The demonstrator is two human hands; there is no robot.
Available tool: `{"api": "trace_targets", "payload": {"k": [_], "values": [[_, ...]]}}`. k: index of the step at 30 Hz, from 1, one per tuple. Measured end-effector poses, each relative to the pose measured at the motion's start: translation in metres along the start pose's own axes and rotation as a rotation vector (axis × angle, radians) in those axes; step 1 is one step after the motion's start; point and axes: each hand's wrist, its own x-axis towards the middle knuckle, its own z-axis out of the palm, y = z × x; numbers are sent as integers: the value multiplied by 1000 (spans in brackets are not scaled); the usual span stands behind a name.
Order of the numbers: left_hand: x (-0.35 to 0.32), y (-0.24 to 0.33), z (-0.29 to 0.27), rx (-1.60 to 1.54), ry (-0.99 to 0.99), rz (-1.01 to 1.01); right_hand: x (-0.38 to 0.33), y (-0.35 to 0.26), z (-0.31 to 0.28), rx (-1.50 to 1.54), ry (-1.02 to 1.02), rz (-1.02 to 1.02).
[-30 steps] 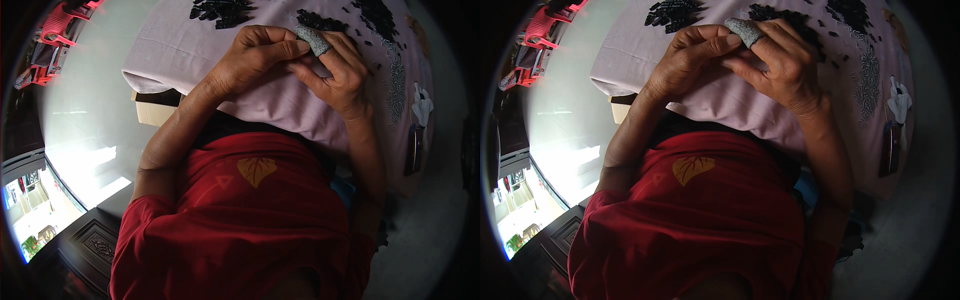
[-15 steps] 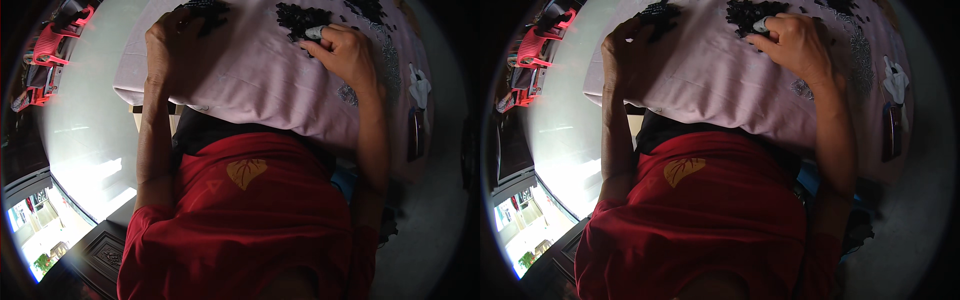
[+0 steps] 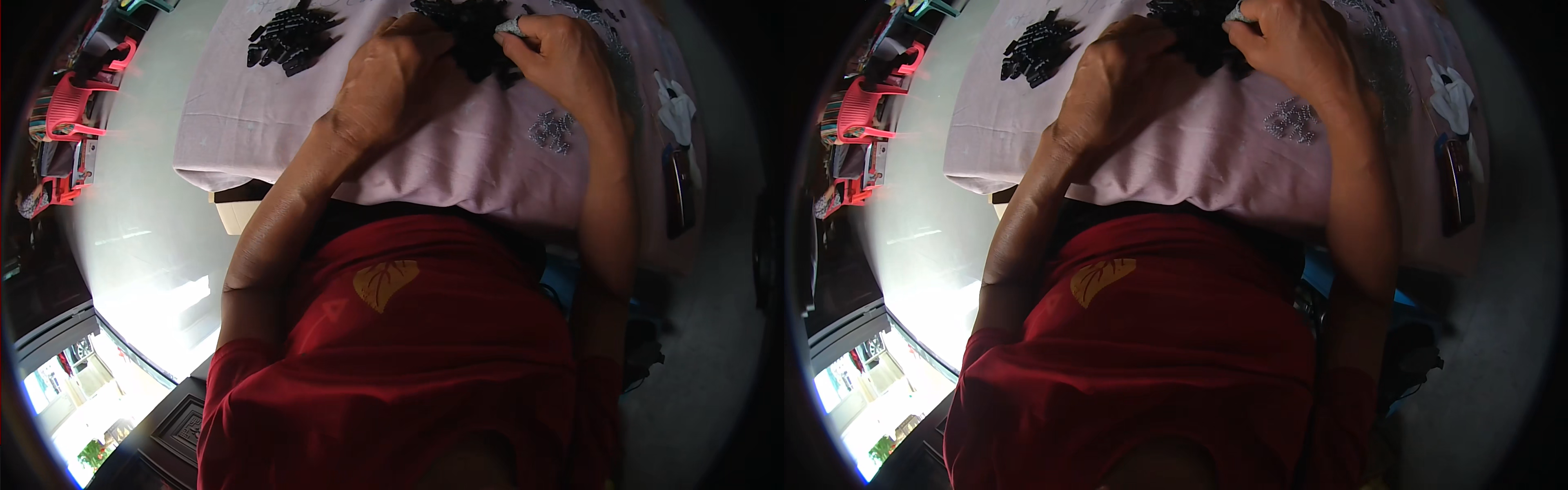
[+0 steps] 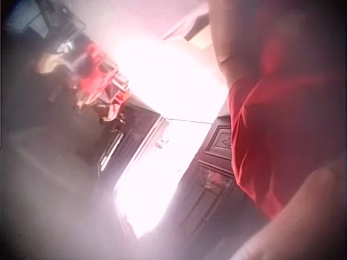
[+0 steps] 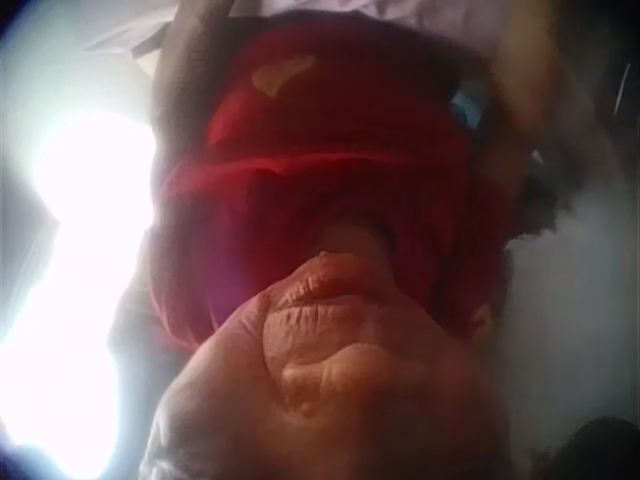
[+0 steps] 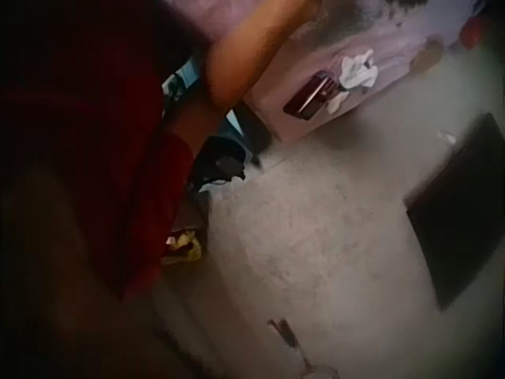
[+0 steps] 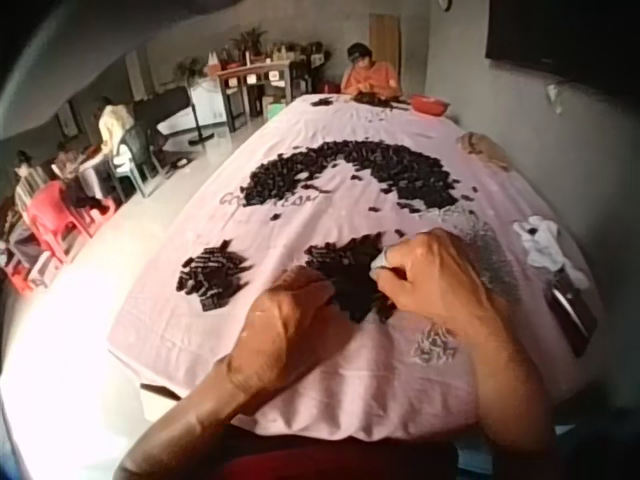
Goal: The person assembles small black plastic components by fitting them together with metal pins by hand, then arranges them on the table.
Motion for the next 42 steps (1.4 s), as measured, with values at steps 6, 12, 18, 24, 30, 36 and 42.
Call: {"api": "trace_targets", "payload": {"k": [6, 12, 18, 24, 30, 36, 42], "values": [[-5, 4, -6, -106, -9, -166, -6, 6, -20, 58, -181, 143], [-9, 5, -10, -153, 4, -204, -12, 11, -20, 100, -401, 170], [-15, 7, -20, -233, 23, -343, -9, 11, -19, 234, -298, 119], [-13, 11, -21, -270, 48, -347, -17, 38, -28, 182, -427, 194], [-12, 11, -20, -326, 32, -386, -33, 29, -48, 239, -486, 270], [-18, 10, -22, -330, -21, -430, -38, 14, -43, 254, -434, 162], [-18, 10, -20, -550, -51, -478, -39, 9, -40, 178, -375, 100]]}}
